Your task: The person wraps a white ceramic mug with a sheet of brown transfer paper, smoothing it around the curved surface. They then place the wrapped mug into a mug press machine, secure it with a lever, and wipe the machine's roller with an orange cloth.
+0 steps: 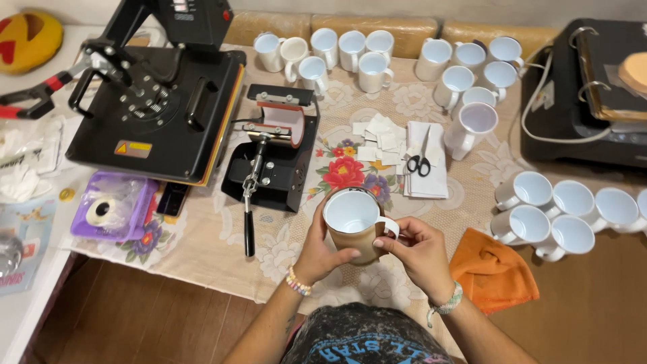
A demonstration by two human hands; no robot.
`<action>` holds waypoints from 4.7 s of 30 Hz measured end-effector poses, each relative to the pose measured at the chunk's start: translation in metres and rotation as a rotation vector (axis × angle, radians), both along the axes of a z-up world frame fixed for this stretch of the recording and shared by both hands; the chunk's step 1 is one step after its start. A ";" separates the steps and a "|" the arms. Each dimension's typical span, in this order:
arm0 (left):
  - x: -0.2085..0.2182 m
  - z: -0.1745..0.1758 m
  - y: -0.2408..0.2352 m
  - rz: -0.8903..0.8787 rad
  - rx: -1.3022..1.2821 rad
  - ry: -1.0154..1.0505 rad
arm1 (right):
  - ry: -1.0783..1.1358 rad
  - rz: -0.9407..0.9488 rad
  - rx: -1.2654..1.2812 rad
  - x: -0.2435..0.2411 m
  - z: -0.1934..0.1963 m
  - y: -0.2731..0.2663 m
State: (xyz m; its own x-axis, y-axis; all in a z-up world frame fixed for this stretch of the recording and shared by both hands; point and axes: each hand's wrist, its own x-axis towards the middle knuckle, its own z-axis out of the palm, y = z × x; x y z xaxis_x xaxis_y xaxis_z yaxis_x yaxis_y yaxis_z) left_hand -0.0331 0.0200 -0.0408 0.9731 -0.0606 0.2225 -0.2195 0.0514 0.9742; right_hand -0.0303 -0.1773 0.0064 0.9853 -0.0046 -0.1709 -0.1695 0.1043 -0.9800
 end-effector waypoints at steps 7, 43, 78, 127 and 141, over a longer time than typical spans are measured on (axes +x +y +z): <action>-0.060 -0.064 0.082 0.641 0.447 0.136 | -0.141 0.198 -0.202 0.091 -0.040 0.012; 0.141 0.056 0.227 -0.238 0.596 -0.618 | -0.787 -0.045 -1.290 0.070 0.046 0.206; 0.138 0.025 0.228 -0.225 0.444 -0.778 | -0.817 0.171 -1.189 0.071 0.064 0.228; 0.151 0.036 0.255 -0.905 -0.203 0.728 | -1.439 0.425 -1.291 0.063 0.051 0.232; 0.041 -0.088 0.279 -0.512 0.860 0.659 | -0.401 0.226 -1.463 0.205 0.000 0.165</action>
